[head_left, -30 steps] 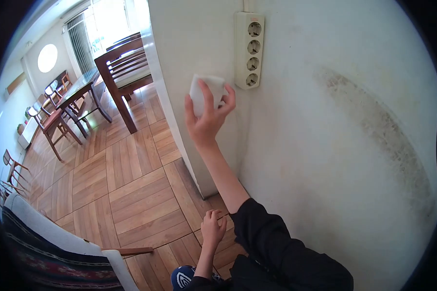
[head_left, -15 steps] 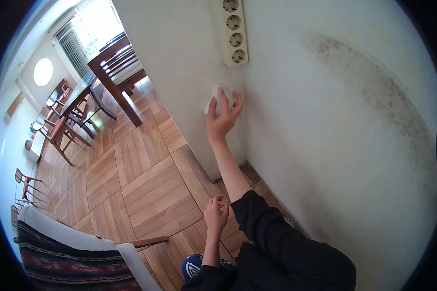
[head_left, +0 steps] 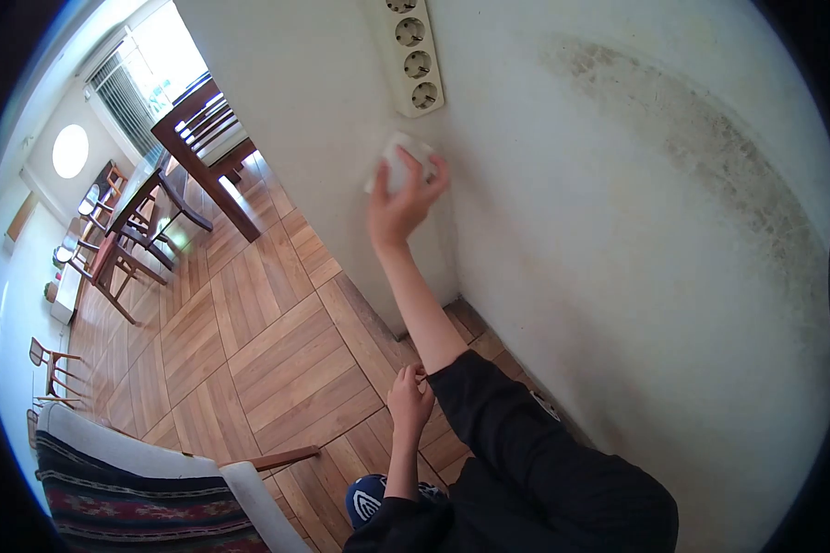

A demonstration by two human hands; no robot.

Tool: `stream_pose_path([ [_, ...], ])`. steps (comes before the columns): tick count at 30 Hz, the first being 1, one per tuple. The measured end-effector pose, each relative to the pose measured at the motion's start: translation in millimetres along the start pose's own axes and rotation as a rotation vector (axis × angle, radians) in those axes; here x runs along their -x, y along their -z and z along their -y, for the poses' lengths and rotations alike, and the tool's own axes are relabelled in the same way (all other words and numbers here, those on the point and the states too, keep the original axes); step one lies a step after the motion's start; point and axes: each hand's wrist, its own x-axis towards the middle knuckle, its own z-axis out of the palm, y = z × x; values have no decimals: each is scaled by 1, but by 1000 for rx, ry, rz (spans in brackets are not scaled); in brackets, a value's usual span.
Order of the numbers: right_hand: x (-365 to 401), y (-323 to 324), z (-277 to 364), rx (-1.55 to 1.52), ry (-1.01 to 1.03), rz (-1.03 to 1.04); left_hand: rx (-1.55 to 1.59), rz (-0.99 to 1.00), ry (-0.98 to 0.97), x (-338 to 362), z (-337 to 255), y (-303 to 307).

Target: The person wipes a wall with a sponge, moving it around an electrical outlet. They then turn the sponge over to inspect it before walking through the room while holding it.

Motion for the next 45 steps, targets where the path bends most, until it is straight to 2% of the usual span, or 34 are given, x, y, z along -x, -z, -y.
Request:
stream_pose_path([
  [3,-9,-17,21,-93,6,33,-60,-3,-47,6,14,-7],
  [8,18,-2,-51,46,-236,1,-17,35,25,7,7,-2],
  [9,15,6,-48,47,-285,6,-6,53,35,7,1,3],
  [12,2,-4,-21,-101,-255,-79,-5,52,12,1,5,0],
  [15,-19,-29,5,-115,-196,-82,-38,50,10,5,10,0],
  [18,-11,-29,-11,-69,-311,-72,-30,101,42,4,10,-5],
  [21,18,-18,-66,126,-292,-130,-12,87,31,3,16,-13],
  [24,22,0,-66,96,-373,-57,-6,90,28,1,-1,-4],
  [25,14,0,-57,66,-325,-73,-4,104,32,0,-8,-2],
  [28,-12,-16,-14,-66,-216,-114,-49,115,32,4,21,-20],
  [30,-23,-32,5,-204,-194,-122,-16,112,11,5,5,-7],
  [31,-22,-36,3,-223,-272,-139,2,106,-2,4,-2,-2],
  [34,-6,-30,-29,-64,-247,-141,-92,119,29,1,15,-18],
  [37,26,-7,-67,127,-387,-91,-24,108,22,-2,7,-18],
  [40,25,-3,-70,86,-434,-118,-15,100,10,-5,-11,-11],
  [43,-8,-12,-34,-2,-178,-165,-32,120,62,-5,-4,-16],
  [45,-27,-25,-3,-112,-225,-126,-22,135,61,-6,-9,-11],
])
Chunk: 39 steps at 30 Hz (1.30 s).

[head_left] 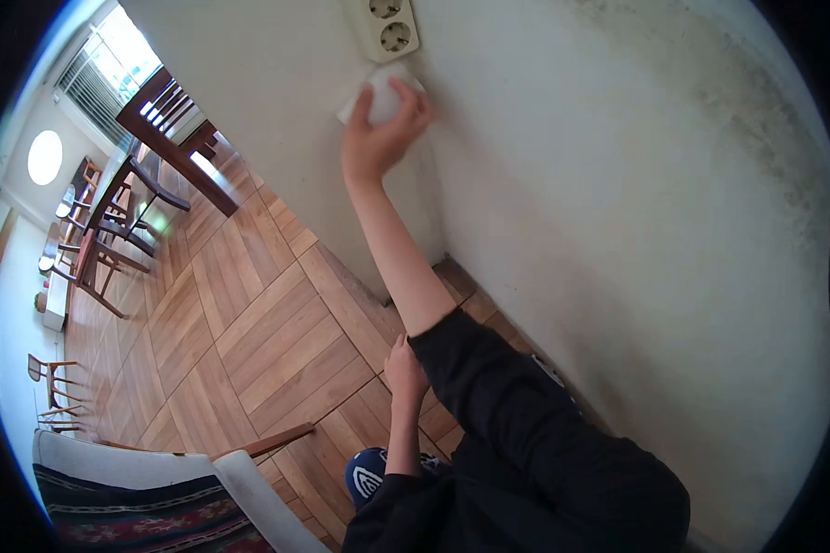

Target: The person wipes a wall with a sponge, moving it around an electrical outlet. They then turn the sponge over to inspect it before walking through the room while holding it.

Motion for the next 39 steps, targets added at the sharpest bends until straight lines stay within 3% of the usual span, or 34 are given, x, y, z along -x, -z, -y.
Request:
stream_pose_path([
  [4,8,-5,-24,-9,-15,-1,-61,35,14,2,1,0],
  [10,48,56,-102,276,-167,73,-58,25,-6,3,-3,2],
  [13,36,57,-78,219,-147,55,-53,-6,-40,5,-7,2],
  [15,19,40,-48,128,16,55,-69,-20,-47,5,-2,0],
  [17,3,19,-9,21,40,67,-96,-1,-24,5,9,-6],
  [21,-1,-4,-22,-23,-55,13,-59,10,-1,6,9,1],
  [26,36,38,-97,185,-55,42,-43,-19,-15,5,1,2],
  [29,51,65,-117,275,-160,107,-42,11,22,5,-7,3],
  [32,58,73,-116,269,-219,110,-9,36,40,7,-10,4],
  [35,38,54,-77,161,52,88,-117,20,-9,11,-7,6],
  [37,19,34,-39,87,128,78,-82,-18,-33,14,-7,11],
  [39,17,19,-42,16,58,87,-63,-23,-23,18,-2,11],
])
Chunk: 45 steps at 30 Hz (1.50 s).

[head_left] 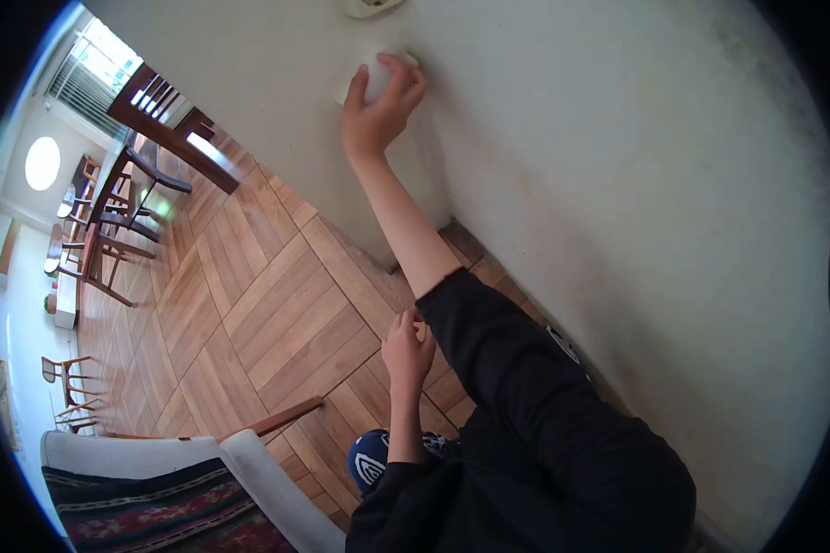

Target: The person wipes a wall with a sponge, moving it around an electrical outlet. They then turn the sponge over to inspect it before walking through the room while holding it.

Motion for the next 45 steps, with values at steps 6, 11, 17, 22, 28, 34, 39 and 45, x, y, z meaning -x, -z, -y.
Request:
stream_pose_path([
  [6,44,34,-85,185,-95,-25,-29,40,66,-5,4,1],
  [11,104,91,-159,418,-411,35,-8,23,76,-8,-3,0],
  [17,68,76,-98,109,-39,48,-92,-46,128,-16,5,-5],
  [22,28,17,-34,-11,12,13,121,-30,205,-38,36,-15],
  [28,76,59,-128,234,-231,18,33,-81,50,-51,14,48],
  [34,102,133,-146,364,-399,151,-73,-132,-80,-91,-43,116],
  [39,37,56,-60,85,2,115,-137,-197,-176,-46,-93,163],
  [45,63,42,-99,60,-87,-23,-103,-73,-213,9,-84,116],
])
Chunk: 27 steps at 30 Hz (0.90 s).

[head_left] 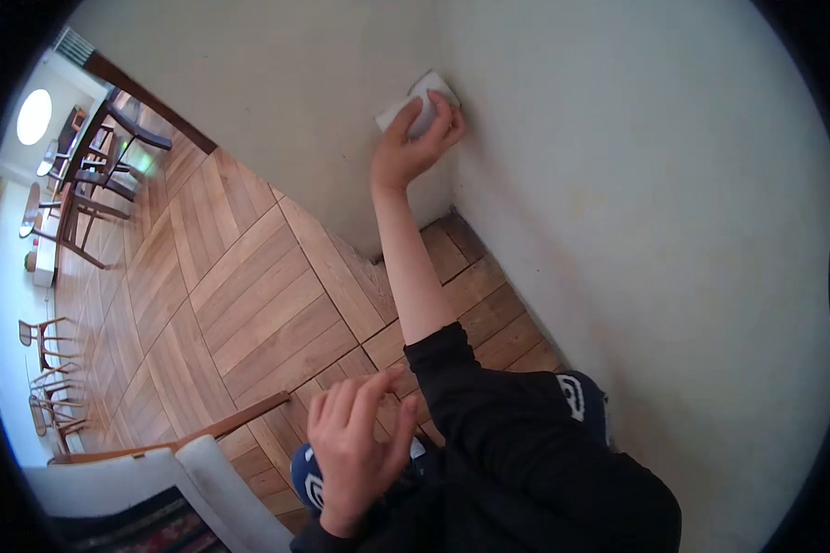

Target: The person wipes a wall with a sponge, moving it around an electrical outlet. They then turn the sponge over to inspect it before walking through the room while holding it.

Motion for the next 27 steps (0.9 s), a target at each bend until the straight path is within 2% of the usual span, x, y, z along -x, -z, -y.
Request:
stream_pose_path([
  [1,7,2,-17,19,-21,-28,33,-1,-5,1,8,-9],
  [5,54,45,-91,174,-220,18,63,149,182,7,35,-25],
  [8,71,71,-116,234,-311,30,68,104,168,1,48,-34],
  [10,64,77,-98,222,-306,13,71,51,179,2,62,-44],
  [14,31,34,1,-18,77,83,116,13,275,-11,79,-47],
  [17,17,0,24,-124,52,21,125,29,304,-11,81,-48],
  [20,25,14,-11,-7,67,-38,125,44,311,-12,86,-50],
  [27,91,76,-137,271,-296,2,81,49,263,-10,92,-59],
])
